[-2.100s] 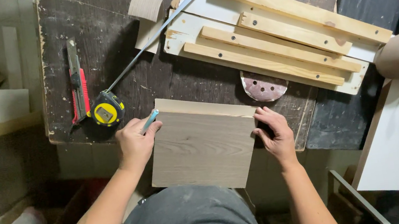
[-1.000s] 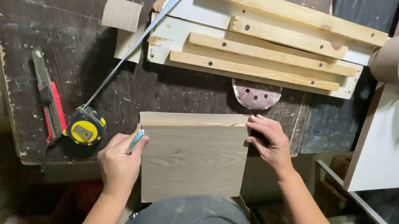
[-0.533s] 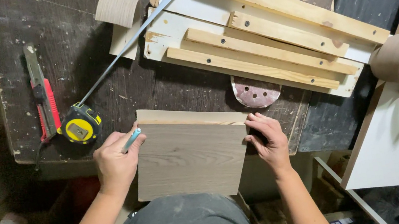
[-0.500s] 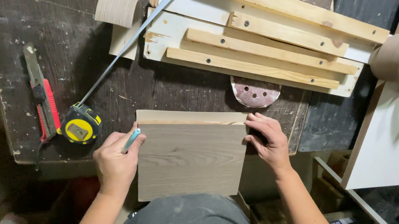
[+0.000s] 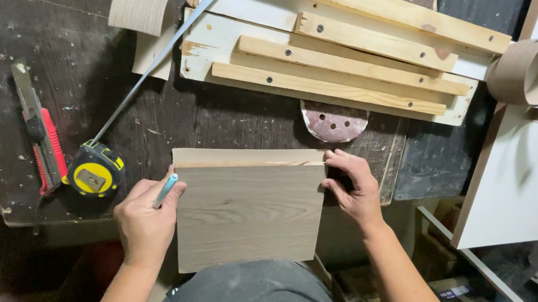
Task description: Measuring and marking a wooden board using a tape measure and a pencil
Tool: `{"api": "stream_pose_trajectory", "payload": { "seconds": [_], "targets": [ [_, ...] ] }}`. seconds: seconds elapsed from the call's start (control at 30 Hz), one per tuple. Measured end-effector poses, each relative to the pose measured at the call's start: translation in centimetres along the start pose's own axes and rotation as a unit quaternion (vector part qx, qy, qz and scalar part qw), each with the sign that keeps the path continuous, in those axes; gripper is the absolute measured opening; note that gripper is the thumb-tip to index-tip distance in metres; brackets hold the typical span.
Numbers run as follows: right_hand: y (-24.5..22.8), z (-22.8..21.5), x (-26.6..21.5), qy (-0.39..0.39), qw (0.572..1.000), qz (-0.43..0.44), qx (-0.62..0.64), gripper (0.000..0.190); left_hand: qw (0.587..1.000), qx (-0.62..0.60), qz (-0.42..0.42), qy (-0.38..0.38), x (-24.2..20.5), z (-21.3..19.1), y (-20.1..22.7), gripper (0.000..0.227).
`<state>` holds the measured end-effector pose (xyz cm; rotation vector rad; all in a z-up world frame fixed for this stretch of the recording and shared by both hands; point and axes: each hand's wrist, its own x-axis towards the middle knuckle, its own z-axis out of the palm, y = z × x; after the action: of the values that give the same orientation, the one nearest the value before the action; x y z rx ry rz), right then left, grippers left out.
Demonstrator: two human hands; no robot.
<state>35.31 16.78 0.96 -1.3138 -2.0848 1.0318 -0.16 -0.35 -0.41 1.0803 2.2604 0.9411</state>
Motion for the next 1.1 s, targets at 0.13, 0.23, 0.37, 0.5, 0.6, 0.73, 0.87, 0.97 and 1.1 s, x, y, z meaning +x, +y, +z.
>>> {"api": "stream_pose_trajectory", "payload": {
  "seconds": [0.13, 0.23, 0.37, 0.5, 0.6, 0.73, 0.87, 0.97, 1.1],
  "targets": [
    [0.4, 0.2, -0.9, 0.006, 0.997, 0.063, 0.041, 0.051, 1.0, 0.001, 0.002, 0.001, -0.2, 0.2, 0.0, 0.021],
    [0.5, 0.4, -0.7, 0.001, 0.997, 0.069, 0.036, 0.05, 1.0, 0.003, -0.002, 0.002, -0.1, 0.2, 0.1, 0.021],
    [0.4, 0.2, -0.3, 0.003, 0.999, 0.03, 0.02, 0.043, 1.0, -0.013, -0.002, 0.002, 0.2, -0.1, 0.8, 0.02],
    [-0.1, 0.0, 0.2, -0.003, 1.0, -0.013, -0.006, 0.034, 1.0, -0.014, -0.012, -0.004, 0.2, -0.1, 0.6, 0.021],
    [-0.1, 0.0, 0.1, -0.008, 1.0, -0.007, -0.01, 0.033, 1.0, -0.01, -0.005, -0.005, 0.3, -0.2, 0.8, 0.02],
    [-0.2, -0.1, 0.2, -0.011, 1.0, 0.001, -0.004, 0.034, 1.0, -0.013, -0.014, 0.0, 0.3, 0.0, 0.8, 0.02],
    [-0.3, 0.0, 0.1, -0.012, 1.0, -0.001, -0.001, 0.033, 1.0, -0.013, -0.005, 0.006, 0.4, -0.1, 1.2, 0.021],
    [-0.2, 0.0, 0.1, -0.01, 1.0, 0.0, -0.005, 0.033, 1.0, -0.009, -0.007, 0.008, 0.4, -0.1, 1.3, 0.021],
    [-0.1, 0.0, 0.0, -0.008, 1.0, -0.001, -0.005, 0.033, 1.0, -0.018, -0.014, 0.01, 0.3, -0.1, 1.2, 0.02]
  ]
}}
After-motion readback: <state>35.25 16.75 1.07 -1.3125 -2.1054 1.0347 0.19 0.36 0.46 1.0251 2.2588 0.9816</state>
